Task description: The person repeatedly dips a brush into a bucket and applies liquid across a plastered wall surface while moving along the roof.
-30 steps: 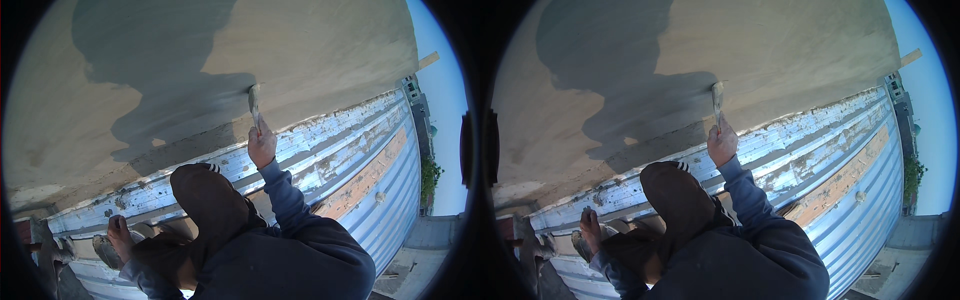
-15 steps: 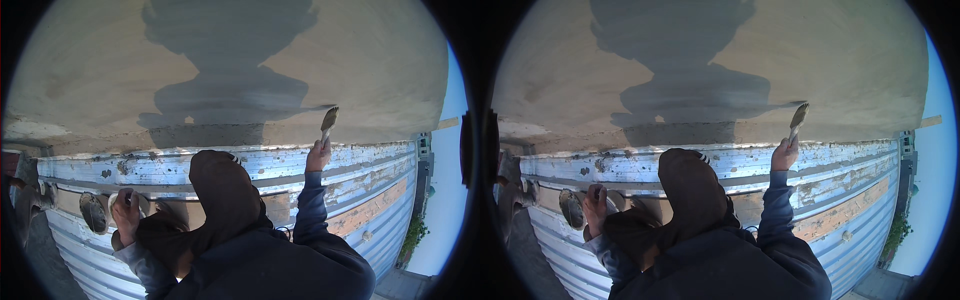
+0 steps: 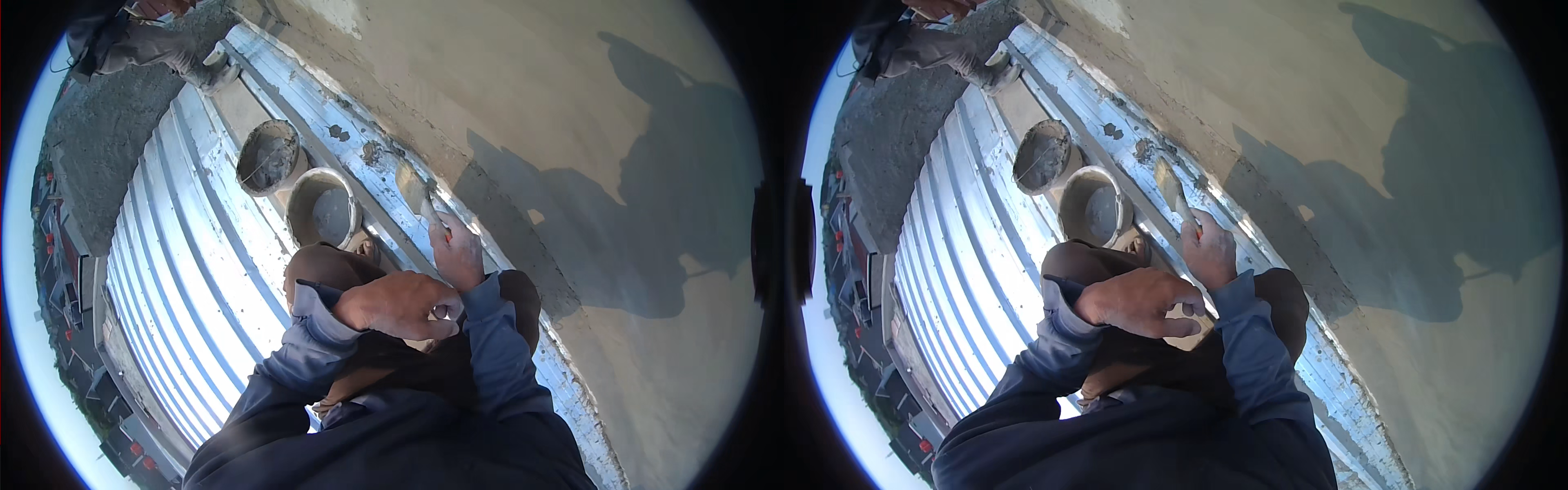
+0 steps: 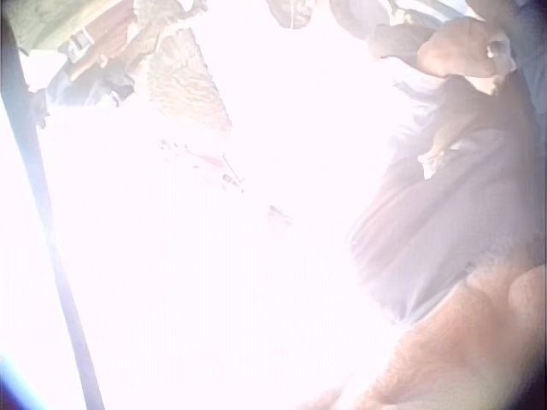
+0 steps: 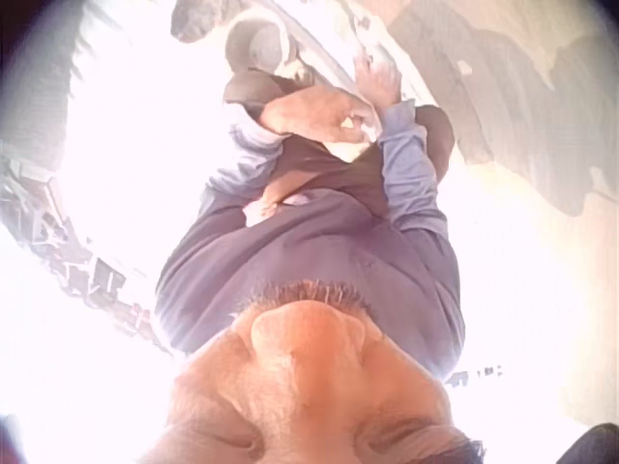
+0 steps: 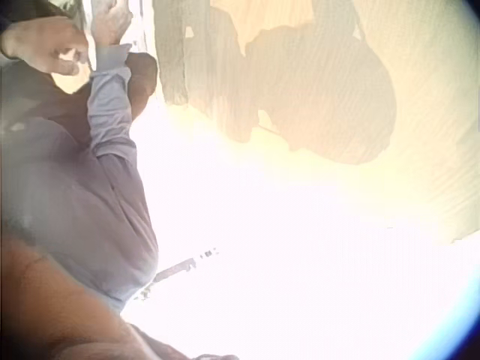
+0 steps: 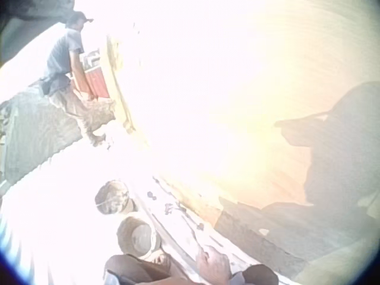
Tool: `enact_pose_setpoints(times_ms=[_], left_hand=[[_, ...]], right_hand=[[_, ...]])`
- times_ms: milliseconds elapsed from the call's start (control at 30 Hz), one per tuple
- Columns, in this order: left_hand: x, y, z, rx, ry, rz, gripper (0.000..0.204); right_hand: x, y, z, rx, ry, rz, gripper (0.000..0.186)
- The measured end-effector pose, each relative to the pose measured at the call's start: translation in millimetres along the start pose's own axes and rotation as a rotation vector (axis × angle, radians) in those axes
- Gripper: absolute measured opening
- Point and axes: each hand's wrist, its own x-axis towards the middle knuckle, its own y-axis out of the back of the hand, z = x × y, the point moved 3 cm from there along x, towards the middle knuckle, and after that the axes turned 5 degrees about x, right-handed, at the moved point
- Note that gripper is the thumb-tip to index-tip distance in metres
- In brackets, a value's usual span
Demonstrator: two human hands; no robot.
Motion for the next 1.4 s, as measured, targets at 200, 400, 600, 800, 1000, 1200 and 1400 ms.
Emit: enact_pose_setpoints(times_ms=[200, 400, 600, 800, 1000, 1200, 1400], left_hand=[[-36, 14, 5, -0.228, -0.078, 0.272, 0.024], [-66, 34, 1, -0.27, 0.028, 0.717, 0.022], [-75, 39, -3, -0.152, 0.15, 0.789, 0.021], [-72, 44, -7, -0.136, 0.167, 0.804, 0.022], [-68, 49, -10, -0.1, 0.145, 0.808, 0.023], [-61, 46, -8, -0.091, 0.178, 0.802, 0.02], [-50, 47, -3, -0.053, 0.167, 0.763, 0.019]], right_hand=[[95, -215, 14, -0.428, 0.191, -0.343, 0.025], [125, -336, 48, -0.803, 0.151, -0.563, 0.026], [115, -345, 54, -0.807, 0.18, -0.661, 0.024], [93, -293, 46, -0.45, 0.247, -0.468, 0.026], [24, -251, 71, 0.166, 0.086, -0.277, 0.032], [129, -206, 68, 0.239, 0.013, 0.258, 0.046], [196, -113, 83, 0.055, 0.037, 0.62, 0.046]])
